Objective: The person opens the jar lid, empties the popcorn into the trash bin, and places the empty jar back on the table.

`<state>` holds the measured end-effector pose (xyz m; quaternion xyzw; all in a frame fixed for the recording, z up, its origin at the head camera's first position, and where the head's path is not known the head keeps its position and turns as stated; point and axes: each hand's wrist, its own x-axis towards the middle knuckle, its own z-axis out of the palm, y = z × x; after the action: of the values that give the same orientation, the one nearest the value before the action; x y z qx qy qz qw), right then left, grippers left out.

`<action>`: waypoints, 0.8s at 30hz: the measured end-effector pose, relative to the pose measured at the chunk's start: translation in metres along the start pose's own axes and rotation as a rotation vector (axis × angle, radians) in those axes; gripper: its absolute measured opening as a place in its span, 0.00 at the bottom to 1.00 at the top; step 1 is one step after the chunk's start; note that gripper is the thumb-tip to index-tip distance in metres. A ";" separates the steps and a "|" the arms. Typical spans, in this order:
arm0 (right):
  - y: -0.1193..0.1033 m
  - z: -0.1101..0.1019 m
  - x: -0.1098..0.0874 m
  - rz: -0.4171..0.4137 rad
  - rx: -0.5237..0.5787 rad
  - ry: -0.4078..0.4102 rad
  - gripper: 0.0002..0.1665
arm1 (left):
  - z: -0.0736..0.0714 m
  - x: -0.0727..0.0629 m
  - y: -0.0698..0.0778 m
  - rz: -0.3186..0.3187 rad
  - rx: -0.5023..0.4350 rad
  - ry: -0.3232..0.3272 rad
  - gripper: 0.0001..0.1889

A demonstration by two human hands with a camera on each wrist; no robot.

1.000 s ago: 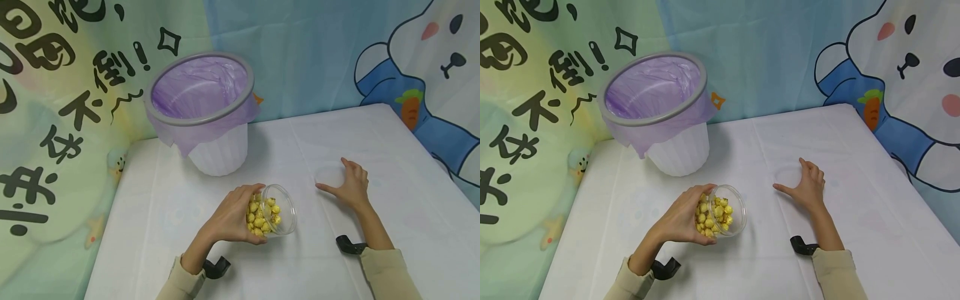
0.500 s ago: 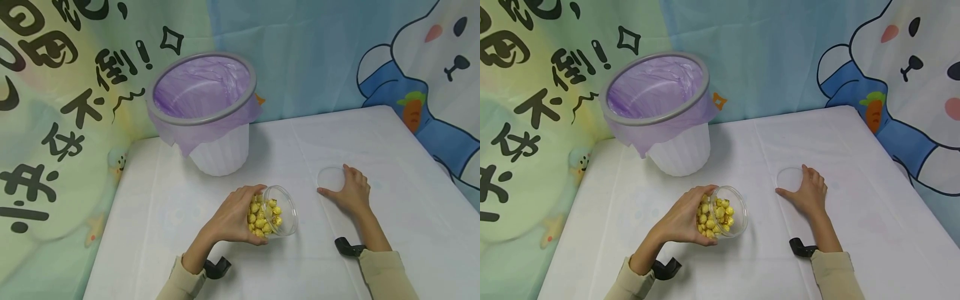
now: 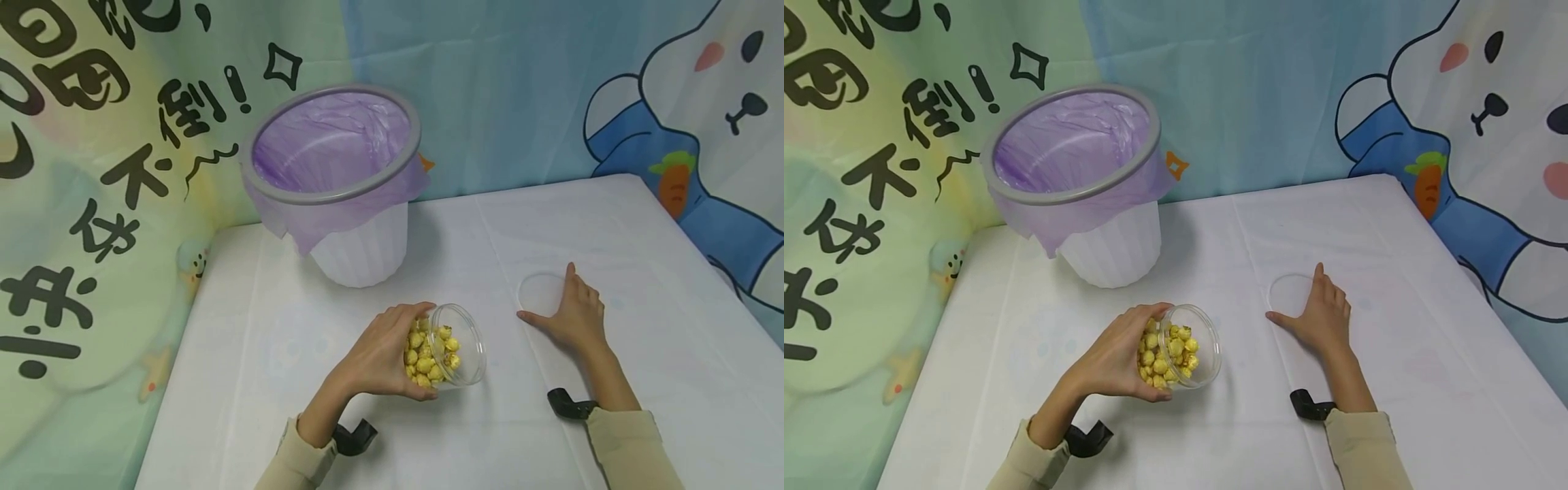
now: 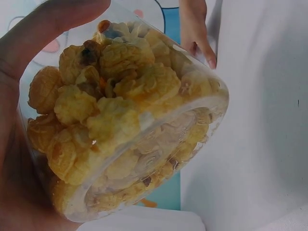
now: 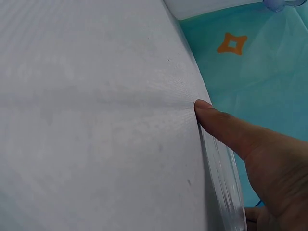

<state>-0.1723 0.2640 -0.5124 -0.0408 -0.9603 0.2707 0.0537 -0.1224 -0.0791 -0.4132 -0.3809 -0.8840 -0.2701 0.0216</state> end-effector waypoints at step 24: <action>-0.119 -0.083 0.063 -0.259 0.209 0.032 0.45 | -0.001 -0.002 0.001 0.002 -0.002 -0.008 0.60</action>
<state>-0.2302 0.2126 -0.3742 0.0849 -0.9231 0.3593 0.1077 -0.1206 -0.0803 -0.4118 -0.3827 -0.8836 -0.2694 0.0179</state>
